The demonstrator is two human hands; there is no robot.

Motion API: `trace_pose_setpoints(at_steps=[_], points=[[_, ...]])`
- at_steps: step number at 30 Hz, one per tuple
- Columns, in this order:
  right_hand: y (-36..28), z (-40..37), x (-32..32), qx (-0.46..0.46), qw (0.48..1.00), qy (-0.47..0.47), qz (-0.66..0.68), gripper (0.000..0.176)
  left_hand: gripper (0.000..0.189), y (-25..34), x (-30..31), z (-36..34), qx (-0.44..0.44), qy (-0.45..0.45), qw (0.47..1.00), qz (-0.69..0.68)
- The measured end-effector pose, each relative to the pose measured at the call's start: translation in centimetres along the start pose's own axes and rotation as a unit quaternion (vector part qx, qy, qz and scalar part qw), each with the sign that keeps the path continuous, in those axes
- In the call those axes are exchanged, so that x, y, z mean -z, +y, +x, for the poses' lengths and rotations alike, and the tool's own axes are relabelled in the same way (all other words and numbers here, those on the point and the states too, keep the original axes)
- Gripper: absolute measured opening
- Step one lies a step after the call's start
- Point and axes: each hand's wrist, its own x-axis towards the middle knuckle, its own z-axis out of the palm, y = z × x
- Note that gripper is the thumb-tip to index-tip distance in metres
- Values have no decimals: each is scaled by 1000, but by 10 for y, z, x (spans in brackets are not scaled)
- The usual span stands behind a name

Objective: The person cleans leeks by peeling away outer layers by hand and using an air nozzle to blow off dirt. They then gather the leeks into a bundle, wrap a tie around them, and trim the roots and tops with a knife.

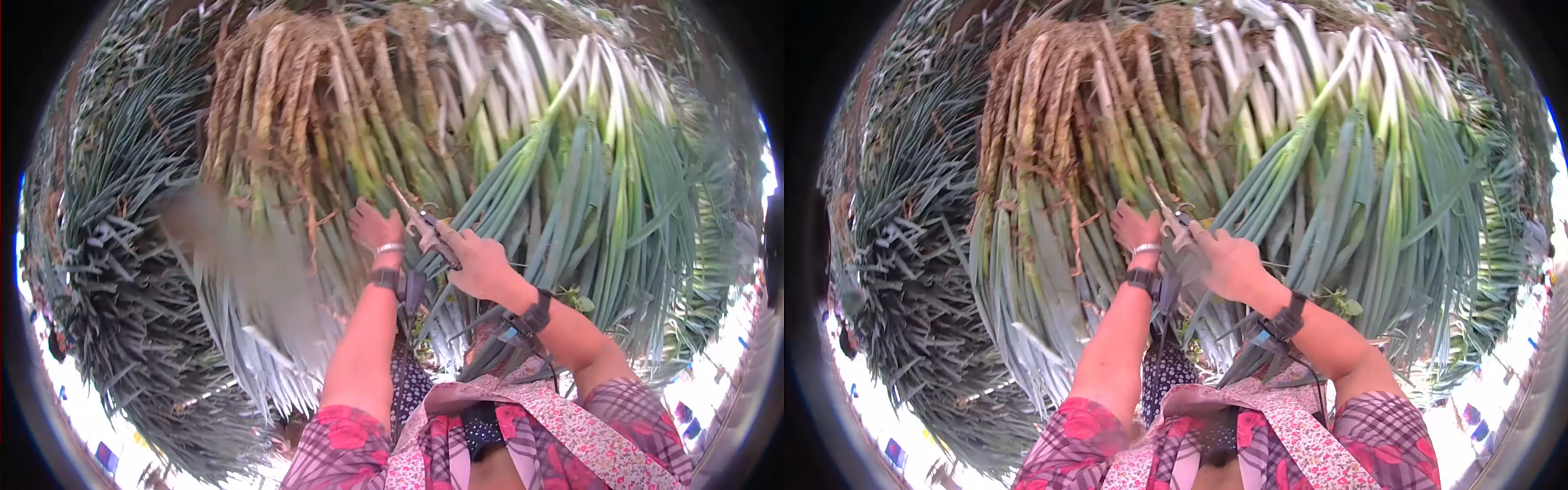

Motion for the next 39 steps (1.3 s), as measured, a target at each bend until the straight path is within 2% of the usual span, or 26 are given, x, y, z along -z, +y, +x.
trace_pose_setpoints(at_steps=[1, 2, 4, 5, 6, 9, 12, 13, 16, 18, 20, 21, 22, 23, 25, 26, 27, 28, 30, 32, 33, 35, 36, 37, 38, 39], points=[[6, -7, 9, -27, 1000, 2, 3, 72, 68, 2, -1, -10, -105, 50, 993, -7], [16, -12, 17, -39, 999, 10, 0, 72, 68, 11, -9, -17, -115, 45, 992, -16], [37, -25, 31, -69, 995, 69, 0, 73, 80, 34, -26, -42, -288, -89, 935, -185], [41, -30, 44, -93, 993, 77, -1, 74, 86, 52, -25, -54, -217, -248, 919, -217], [48, -36, 52, -101, 991, 84, -4, 74, 91, 70, -24, -67, -142, -400, 873, -239], [66, -52, 77, -135, 985, 106, 2, 75, 92, 88, -56, -120, -157, -411, 832, -337], [82, -70, 94, -120, 984, 130, 6, 76, 69, 163, 19, -157, -146, -500, 719, -460], [84, -74, 102, -108, 984, 141, -2, 75, 58, 177, 20, -173, -119, -578, 634, -499], [87, -77, 133, -91, 988, 119, -48, 76, 53, 208, -6, -241, -166, -598, 607, -496], [103, -74, 140, -88, 989, 114, -46, 75, 48, 220, -21, -288, -204, -609, 579, -502], [127, -71, 133, -73, 995, 69, -17, 73, 43, 224, -22, -310, -236, -616, 550, -512], [137, -73, 125, -65, 996, 50, 20, 72, 44, 221, -18, -316, -303, -561, 564, -525], [144, -78, 116, -68, 996, 45, 21, 72, 44, 214, -26, -320, -298, -564, 562, -526], [149, -85, 107, -68, 995, 49, 56, 72, 50, 205, -37, -321, -118, -664, 448, -587], [155, -95, 96, -76, 984, 61, 149, 72, 55, 186, -42, -327, 76, -727, 305, -611], [152, -96, 95, -79, 983, 56, 154, 72, 60, 172, -22, -307, -72, -674, 466, -568], [148, -96, 97, -67, 986, 59, 142, 71, 66, 160, -2, -284, -218, -588, 603, -493], [145, -98, 94, -57, 987, 62, 134, 70, 66, 145, 19, -265, -209, -595, 604, -488], [151, -93, 87, -61, 987, 62, 133, 71, 90, 124, 55, -227, -304, -573, 702, -296], [156, -88, 85, -57, 988, 65, 125, 71, 102, 115, 72, -212, -191, -699, 672, -154], [156, -87, 88, -56, 987, 49, 140, 71, 102, 103, 64, -236, -186, -699, 673, -152], [158, -88, 101, -54, 984, 21, 171, 71, 113, 86, 34, -315, -220, -629, 705, -243], [165, -92, 109, -36, 988, 21, 148, 71, 118, 113, 43, -318, -120, -741, 561, -349], [173, -96, 117, -11, 992, 18, 126, 71, 108, 131, 36, -347, -172, -760, 536, -324], [177, -103, 130, -33, 995, 11, 91, 71, 107, 153, 44, -347, -203, -746, 454, -443], [180, -107, 142, -50, 997, 10, 55, 71, 98, 162, 44, -360, -204, -754, 494, -382]])
